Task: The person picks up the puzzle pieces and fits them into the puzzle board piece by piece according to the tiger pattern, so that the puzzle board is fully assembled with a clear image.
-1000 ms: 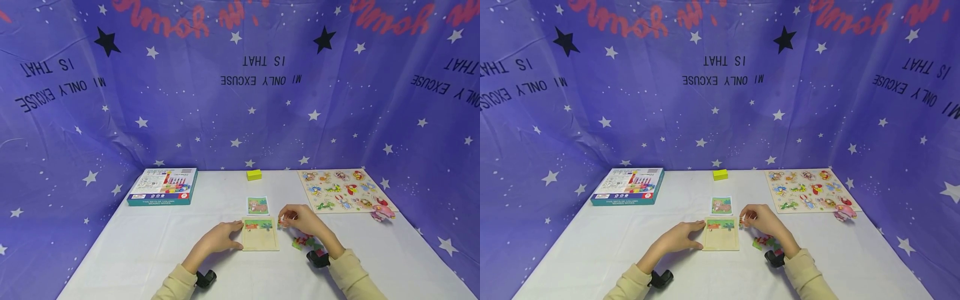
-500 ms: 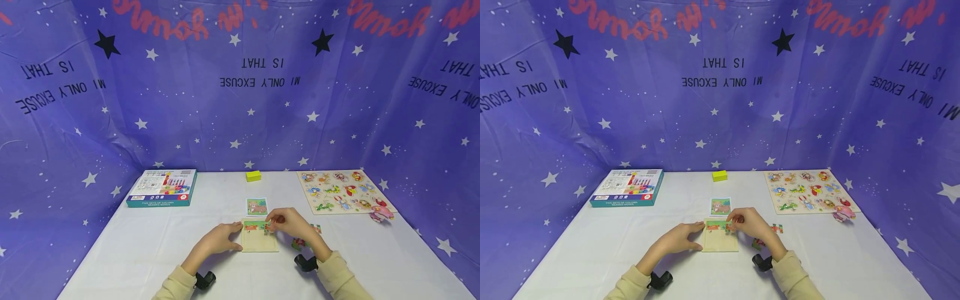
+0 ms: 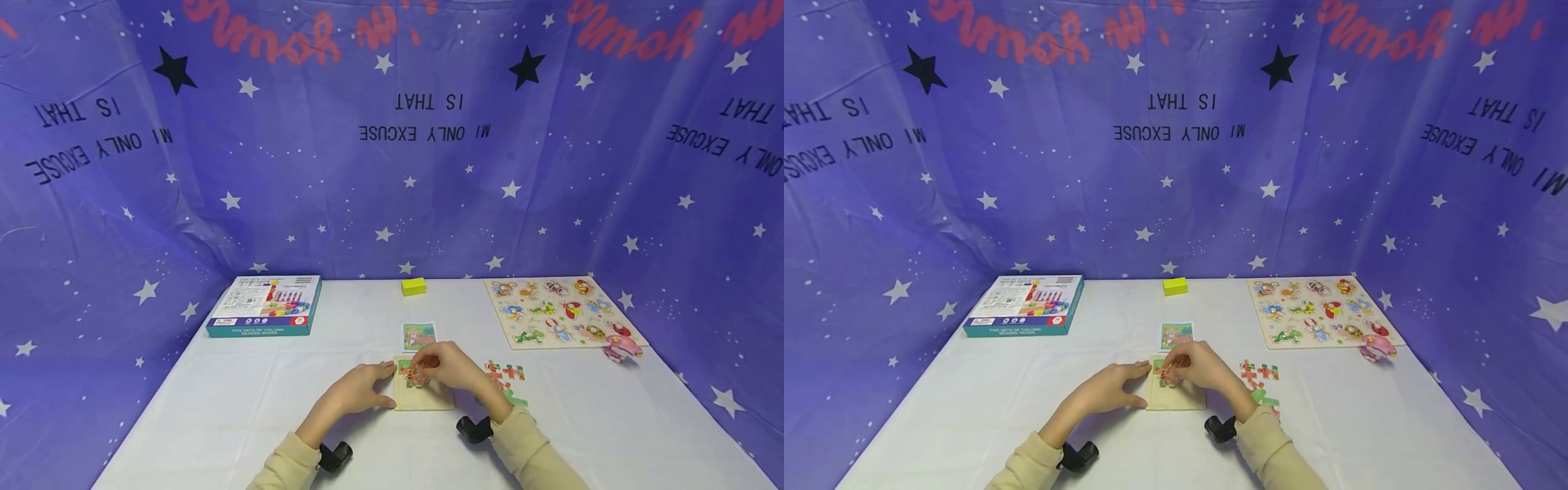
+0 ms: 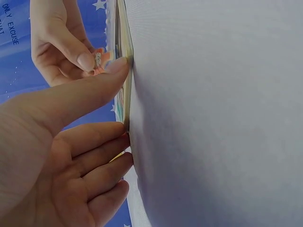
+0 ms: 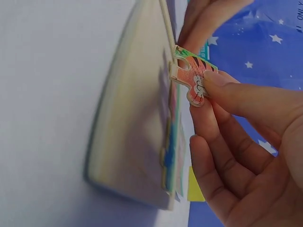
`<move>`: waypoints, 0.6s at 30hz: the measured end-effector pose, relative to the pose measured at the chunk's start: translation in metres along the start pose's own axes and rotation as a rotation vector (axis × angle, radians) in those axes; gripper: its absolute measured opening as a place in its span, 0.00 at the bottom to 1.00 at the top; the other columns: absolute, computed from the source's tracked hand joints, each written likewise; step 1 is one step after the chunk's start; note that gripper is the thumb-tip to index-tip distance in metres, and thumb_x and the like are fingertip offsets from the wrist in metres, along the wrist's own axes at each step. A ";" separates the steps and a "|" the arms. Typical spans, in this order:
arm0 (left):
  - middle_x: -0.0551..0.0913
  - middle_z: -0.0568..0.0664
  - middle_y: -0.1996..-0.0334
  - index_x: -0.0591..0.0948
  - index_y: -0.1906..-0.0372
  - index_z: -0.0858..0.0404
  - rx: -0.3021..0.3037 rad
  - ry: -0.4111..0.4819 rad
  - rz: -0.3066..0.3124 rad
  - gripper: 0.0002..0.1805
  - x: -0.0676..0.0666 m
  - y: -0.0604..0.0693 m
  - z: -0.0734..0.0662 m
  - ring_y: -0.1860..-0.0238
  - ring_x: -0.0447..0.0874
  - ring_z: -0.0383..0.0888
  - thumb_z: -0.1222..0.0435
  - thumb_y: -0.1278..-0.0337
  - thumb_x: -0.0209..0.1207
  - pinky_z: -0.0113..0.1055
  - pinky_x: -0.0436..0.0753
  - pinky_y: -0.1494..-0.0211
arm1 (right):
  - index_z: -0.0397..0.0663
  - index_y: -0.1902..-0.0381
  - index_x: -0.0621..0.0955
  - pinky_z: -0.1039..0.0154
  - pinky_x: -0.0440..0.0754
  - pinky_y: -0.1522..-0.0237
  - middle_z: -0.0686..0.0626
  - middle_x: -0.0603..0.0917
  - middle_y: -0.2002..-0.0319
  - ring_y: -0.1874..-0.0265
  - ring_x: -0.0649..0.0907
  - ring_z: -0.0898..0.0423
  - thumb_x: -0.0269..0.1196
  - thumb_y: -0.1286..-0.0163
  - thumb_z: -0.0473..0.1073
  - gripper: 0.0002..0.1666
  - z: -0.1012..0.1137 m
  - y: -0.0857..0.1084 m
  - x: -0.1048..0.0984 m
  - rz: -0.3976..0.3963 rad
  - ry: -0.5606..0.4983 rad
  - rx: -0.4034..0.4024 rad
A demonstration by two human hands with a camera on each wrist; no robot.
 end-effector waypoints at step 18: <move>0.73 0.58 0.36 0.74 0.37 0.69 0.019 0.011 -0.002 0.38 0.000 -0.001 0.001 0.34 0.69 0.53 0.54 0.52 0.70 0.46 0.69 0.32 | 0.46 0.66 0.86 0.70 0.77 0.76 0.52 0.86 0.70 0.79 0.78 0.64 0.69 0.40 0.34 0.05 -0.003 -0.013 0.015 0.054 -0.003 0.022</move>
Point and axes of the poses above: each hand's wrist, its own y-axis away from the middle knuckle, its own x-axis out of the palm, z = x × y, the point moved 2 cm from there along -y, towards the middle knuckle
